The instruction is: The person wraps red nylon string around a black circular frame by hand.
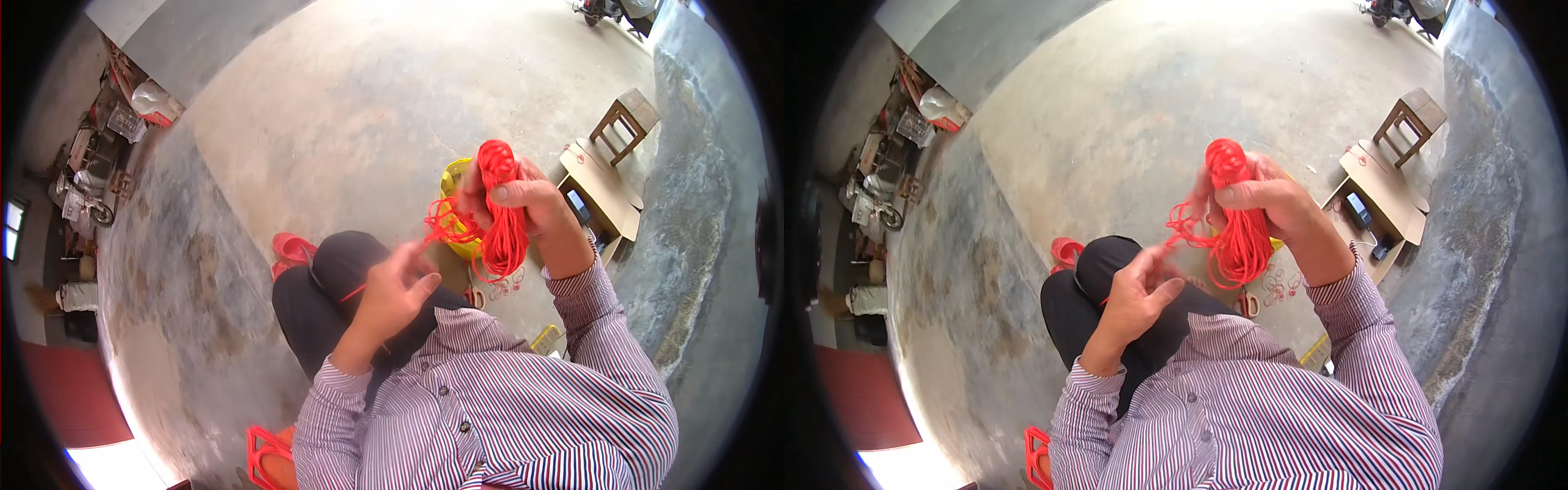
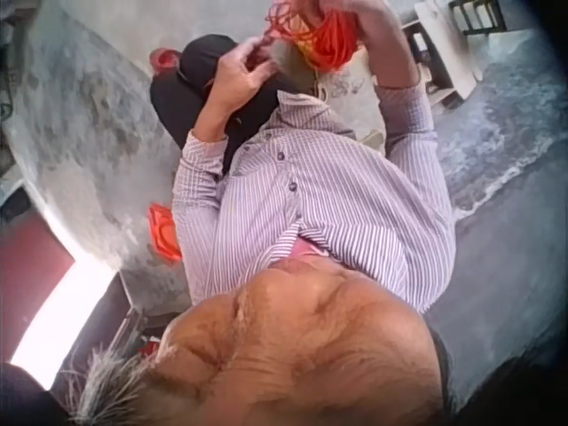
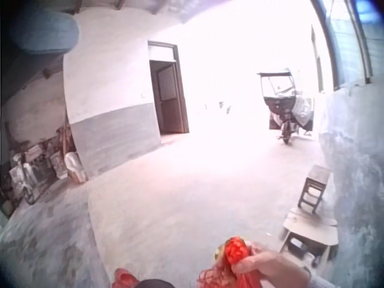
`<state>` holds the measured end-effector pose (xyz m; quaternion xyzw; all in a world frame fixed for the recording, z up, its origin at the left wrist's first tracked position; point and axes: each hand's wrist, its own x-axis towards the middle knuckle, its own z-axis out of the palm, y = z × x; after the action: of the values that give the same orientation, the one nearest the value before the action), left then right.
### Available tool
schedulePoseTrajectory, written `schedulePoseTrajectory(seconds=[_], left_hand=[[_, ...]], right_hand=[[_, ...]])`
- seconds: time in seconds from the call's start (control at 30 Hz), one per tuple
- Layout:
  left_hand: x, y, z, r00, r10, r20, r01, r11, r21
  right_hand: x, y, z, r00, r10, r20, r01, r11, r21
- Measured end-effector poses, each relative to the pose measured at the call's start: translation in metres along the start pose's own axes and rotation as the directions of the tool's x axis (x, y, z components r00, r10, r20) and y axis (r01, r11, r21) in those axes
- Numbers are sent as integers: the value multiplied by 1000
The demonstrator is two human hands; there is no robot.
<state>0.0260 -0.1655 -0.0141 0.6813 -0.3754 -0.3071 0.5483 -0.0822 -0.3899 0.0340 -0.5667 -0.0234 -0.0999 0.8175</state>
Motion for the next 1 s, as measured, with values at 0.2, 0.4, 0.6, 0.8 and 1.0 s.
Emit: schedulePoseTrajectory(seconds=[0.2, 0.4, 0.6, 0.8, 1.0], left_hand=[[-35, -26, -86, 912, -244, -330, -69, 701, -709], [-107, -77, -144, 632, -647, -427, -106, 474, -874], [-144, -108, -165, 460, -740, -490, -178, 464, -868], [-126, -114, -153, 408, -709, -576, -27, 620, -784], [-45, -26, -93, 660, 343, -668, 62, 861, 504]], right_hand=[[4, 16, -50, 899, -20, -438, 168, 939, 301], [17, 70, -65, 891, 90, -445, 222, 768, 601], [35, 85, -47, 930, 48, -365, 226, 708, 669], [44, 77, -69, 946, -198, -255, 320, 470, 823], [53, 79, -23, 952, -305, -25, 131, 331, 934]])
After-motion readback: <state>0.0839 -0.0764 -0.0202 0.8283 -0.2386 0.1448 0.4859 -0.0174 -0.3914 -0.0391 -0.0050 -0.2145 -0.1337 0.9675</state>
